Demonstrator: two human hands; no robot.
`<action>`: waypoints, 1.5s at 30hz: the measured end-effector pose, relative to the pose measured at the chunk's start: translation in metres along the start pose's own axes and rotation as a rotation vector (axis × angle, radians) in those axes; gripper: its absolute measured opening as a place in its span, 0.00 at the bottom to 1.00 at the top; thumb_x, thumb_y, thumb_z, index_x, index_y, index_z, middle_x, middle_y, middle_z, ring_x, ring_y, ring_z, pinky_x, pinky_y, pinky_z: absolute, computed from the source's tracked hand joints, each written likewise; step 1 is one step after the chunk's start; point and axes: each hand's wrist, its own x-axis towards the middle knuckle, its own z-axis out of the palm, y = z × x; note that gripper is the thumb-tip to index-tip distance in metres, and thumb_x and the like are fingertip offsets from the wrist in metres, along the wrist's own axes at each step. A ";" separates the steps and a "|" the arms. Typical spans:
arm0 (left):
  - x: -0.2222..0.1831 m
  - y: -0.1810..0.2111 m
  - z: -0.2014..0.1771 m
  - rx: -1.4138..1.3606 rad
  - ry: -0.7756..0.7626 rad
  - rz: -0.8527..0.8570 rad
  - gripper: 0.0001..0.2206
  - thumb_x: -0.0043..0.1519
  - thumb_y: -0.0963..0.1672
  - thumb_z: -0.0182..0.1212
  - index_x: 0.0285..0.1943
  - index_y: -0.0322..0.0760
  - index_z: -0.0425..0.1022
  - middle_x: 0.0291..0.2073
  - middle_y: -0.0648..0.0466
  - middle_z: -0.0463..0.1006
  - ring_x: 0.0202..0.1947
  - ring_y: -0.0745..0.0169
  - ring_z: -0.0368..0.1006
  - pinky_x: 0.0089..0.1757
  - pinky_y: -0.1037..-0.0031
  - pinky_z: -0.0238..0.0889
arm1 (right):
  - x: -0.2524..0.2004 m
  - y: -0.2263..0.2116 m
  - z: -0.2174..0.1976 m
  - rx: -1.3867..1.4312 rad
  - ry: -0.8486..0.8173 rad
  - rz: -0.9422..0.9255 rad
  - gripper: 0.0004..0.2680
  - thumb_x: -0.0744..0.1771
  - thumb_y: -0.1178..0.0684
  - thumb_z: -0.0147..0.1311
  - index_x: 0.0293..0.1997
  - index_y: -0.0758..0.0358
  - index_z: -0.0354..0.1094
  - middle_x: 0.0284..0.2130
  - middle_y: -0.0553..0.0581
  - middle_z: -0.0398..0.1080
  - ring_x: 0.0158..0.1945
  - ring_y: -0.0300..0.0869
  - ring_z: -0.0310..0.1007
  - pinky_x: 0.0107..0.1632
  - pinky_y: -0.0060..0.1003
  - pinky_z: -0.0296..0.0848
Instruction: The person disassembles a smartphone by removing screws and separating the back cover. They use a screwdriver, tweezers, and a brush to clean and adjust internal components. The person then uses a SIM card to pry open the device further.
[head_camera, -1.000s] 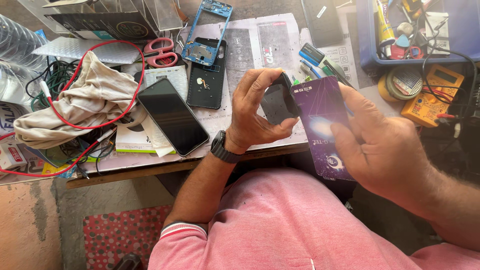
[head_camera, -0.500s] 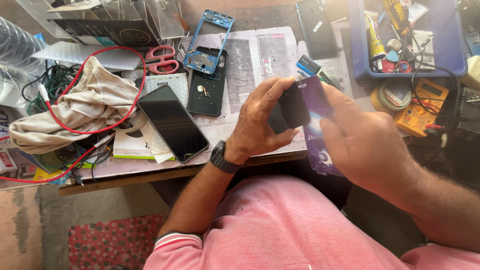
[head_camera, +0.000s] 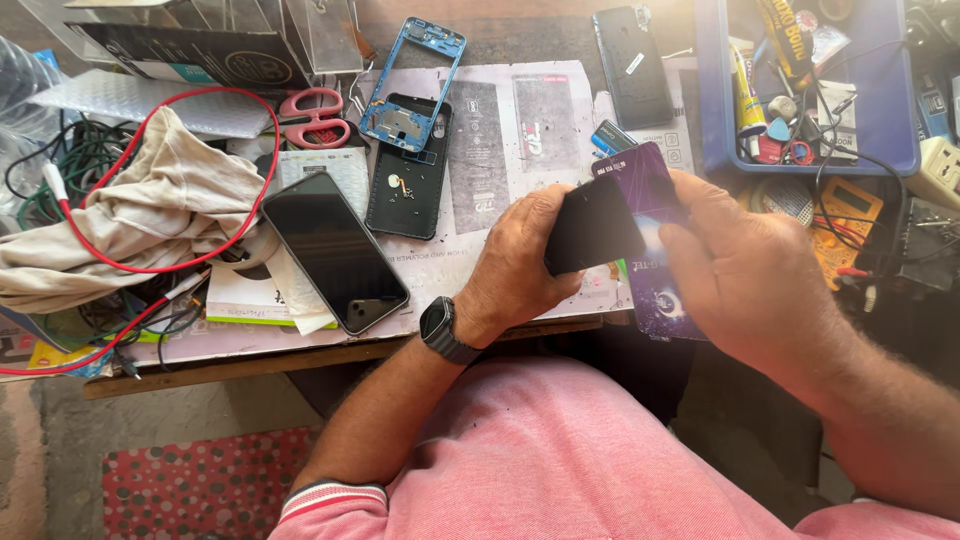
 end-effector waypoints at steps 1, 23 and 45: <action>0.000 -0.001 0.001 0.006 0.008 0.021 0.33 0.50 0.38 0.71 0.66 0.32 0.62 0.54 0.40 0.73 0.58 0.37 0.71 0.59 0.58 0.66 | 0.002 0.001 -0.001 -0.015 -0.014 -0.002 0.15 0.68 0.58 0.54 0.62 0.68 0.67 0.28 0.67 0.74 0.29 0.52 0.77 0.35 0.43 0.73; 0.000 -0.006 -0.003 -0.066 0.008 -0.046 0.31 0.50 0.37 0.69 0.64 0.32 0.62 0.50 0.41 0.74 0.54 0.40 0.73 0.56 0.59 0.68 | -0.002 -0.002 0.021 -0.078 0.021 -0.086 0.18 0.67 0.57 0.57 0.63 0.75 0.62 0.28 0.67 0.73 0.28 0.55 0.76 0.33 0.46 0.72; 0.000 -0.007 -0.002 -0.111 0.012 -0.036 0.29 0.54 0.36 0.69 0.65 0.35 0.63 0.52 0.44 0.74 0.56 0.42 0.74 0.57 0.62 0.70 | -0.001 0.019 0.019 0.158 -0.066 -0.063 0.16 0.68 0.63 0.56 0.65 0.65 0.68 0.29 0.60 0.74 0.28 0.39 0.74 0.34 0.35 0.72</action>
